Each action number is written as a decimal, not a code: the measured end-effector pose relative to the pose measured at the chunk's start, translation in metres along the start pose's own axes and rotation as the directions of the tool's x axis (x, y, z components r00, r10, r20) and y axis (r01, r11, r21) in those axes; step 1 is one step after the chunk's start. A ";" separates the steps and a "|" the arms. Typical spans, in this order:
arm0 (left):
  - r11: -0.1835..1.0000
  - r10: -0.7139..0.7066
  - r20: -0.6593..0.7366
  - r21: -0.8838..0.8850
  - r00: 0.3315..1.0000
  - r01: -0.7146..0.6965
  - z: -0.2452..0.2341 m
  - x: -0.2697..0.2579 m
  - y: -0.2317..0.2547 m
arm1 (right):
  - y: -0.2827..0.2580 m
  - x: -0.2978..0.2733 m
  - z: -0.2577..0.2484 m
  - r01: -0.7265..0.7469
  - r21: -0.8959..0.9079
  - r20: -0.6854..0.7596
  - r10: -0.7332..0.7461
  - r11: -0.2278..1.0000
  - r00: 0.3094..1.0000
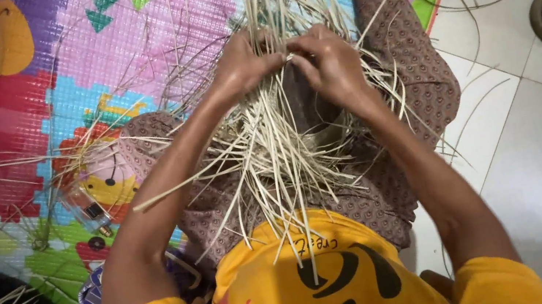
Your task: Weaving dried plant fibers into a structured form by hand while sitting on the floor.
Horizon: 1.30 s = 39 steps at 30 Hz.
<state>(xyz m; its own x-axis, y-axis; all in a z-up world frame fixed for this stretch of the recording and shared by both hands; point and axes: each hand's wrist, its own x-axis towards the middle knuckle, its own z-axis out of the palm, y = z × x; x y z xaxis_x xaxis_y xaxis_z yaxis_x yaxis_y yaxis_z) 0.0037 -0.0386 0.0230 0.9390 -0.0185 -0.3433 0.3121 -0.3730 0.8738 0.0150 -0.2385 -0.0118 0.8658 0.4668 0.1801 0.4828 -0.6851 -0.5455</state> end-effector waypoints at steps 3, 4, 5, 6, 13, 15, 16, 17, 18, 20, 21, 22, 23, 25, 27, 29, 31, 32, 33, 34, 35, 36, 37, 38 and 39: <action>0.991 0.112 0.031 0.067 0.993 -0.114 0.002 -0.005 0.006 | -0.015 0.000 0.003 -0.003 0.194 -0.113 0.025 0.981 0.993; 0.991 0.118 0.047 0.063 0.992 -0.121 -0.001 -0.004 0.007 | -0.017 -0.003 0.008 -0.016 0.185 -0.119 0.039 0.983 0.992; 0.999 0.034 0.086 0.040 0.996 -0.038 -0.003 -0.002 0.009 | -0.019 -0.006 0.013 -0.029 0.215 -0.217 0.076 0.976 0.973; 0.999 -0.052 0.120 0.021 0.991 0.050 -0.008 -0.002 0.010 | -0.022 -0.007 0.019 -0.030 0.247 -0.310 0.108 0.969 0.945; 0.977 -0.204 0.196 -0.015 0.959 0.211 -0.011 0.017 0.011 | -0.030 -0.010 0.017 -0.045 0.312 -0.152 0.096 0.949 0.984; 0.988 -0.046 0.233 -0.134 0.971 0.079 -0.011 0.024 -0.002 | -0.027 -0.005 0.018 -0.004 0.362 -0.182 0.075 0.932 0.981; 0.988 -0.049 0.225 -0.134 0.973 0.081 -0.012 0.021 0.000 | -0.027 -0.005 0.021 0.001 0.365 -0.179 0.069 0.931 0.982; 0.989 -0.046 0.228 -0.123 0.972 0.076 -0.012 0.019 0.001 | -0.026 -0.004 0.024 0.013 0.413 -0.211 0.082 0.911 0.974; 0.991 -0.043 0.235 -0.111 0.971 0.071 -0.012 0.017 0.003 | -0.025 -0.004 0.026 0.024 0.458 -0.243 0.099 0.888 0.965; 0.995 0.018 0.253 -0.104 0.967 0.008 -0.014 0.019 -0.001 | -0.026 -0.004 0.031 0.027 0.467 -0.274 0.116 0.884 0.955; 0.994 0.082 0.276 -0.099 0.958 -0.057 -0.013 0.022 -0.002 | -0.025 -0.004 0.032 0.028 0.474 -0.307 0.135 0.880 0.942; 0.993 0.086 0.287 -0.097 0.954 -0.060 -0.014 0.019 0.001 | -0.026 -0.003 0.032 0.022 0.470 -0.313 0.143 0.882 0.939; 0.997 0.018 0.279 -0.083 0.960 0.006 -0.014 0.016 0.005 | -0.027 -0.002 0.031 0.021 0.414 -0.328 0.128 0.910 0.936; 0.996 -0.045 0.283 -0.064 0.958 0.065 -0.017 0.010 0.008 | -0.017 -0.002 0.038 0.010 0.351 -0.350 0.121 0.937 0.929; 0.995 0.099 0.286 -0.006 0.953 -0.101 -0.023 0.002 0.008 | 0.004 -0.003 0.053 0.156 0.338 -0.428 0.004 0.928 0.904; 0.993 0.119 0.277 -0.022 0.954 -0.118 -0.020 0.008 -0.003 | 0.008 -0.005 0.057 0.183 0.363 -0.444 -0.003 0.914 0.896; 0.991 0.132 0.257 -0.037 0.957 -0.126 -0.019 0.007 -0.009 | 0.011 -0.008 0.064 0.216 0.395 -0.455 -0.014 0.893 0.891; 0.993 0.112 0.266 -0.061 0.957 -0.099 -0.019 0.004 -0.008 | 0.014 -0.010 0.066 0.226 0.396 -0.469 -0.015 0.890 0.883; 0.994 0.093 0.276 -0.084 0.957 -0.072 -0.020 0.001 -0.008 | 0.016 -0.012 0.068 0.236 0.397 -0.483 -0.016 0.887 0.875; 0.994 0.091 0.268 -0.084 0.959 -0.070 -0.018 0.005 -0.012 | 0.014 -0.011 0.067 0.241 0.400 -0.482 -0.021 0.884 0.876; 0.997 0.057 0.245 -0.063 0.968 -0.042 -0.016 0.007 -0.016 | 0.012 -0.010 0.065 0.224 0.381 -0.469 -0.022 0.897 0.883; 0.999 0.024 0.219 -0.043 0.975 -0.014 -0.015 0.010 -0.019 | 0.010 -0.009 0.063 0.209 0.360 -0.457 -0.023 0.909 0.889; 0.999 0.022 0.211 -0.043 0.977 -0.014 -0.012 0.014 -0.020 | 0.009 -0.008 0.061 0.216 0.363 -0.455 -0.029 0.906 0.890; 0.998 0.042 0.221 -0.061 0.974 -0.030 -0.009 0.018 -0.020 | 0.008 -0.006 0.058 0.206 0.362 -0.441 -0.028 0.909 0.897; 0.996 0.063 0.230 -0.078 0.971 -0.046 -0.006 0.023 -0.020 | 0.008 -0.005 0.055 0.197 0.362 -0.427 -0.026 0.911 0.904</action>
<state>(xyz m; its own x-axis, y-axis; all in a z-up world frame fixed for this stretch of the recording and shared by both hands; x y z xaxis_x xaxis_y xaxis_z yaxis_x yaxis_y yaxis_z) 0.0195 -0.0265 -0.0002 0.8982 -0.2551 -0.3581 0.2792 -0.2982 0.9128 0.0072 -0.2150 -0.0622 0.8261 0.2010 0.5264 0.5631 -0.3300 -0.7576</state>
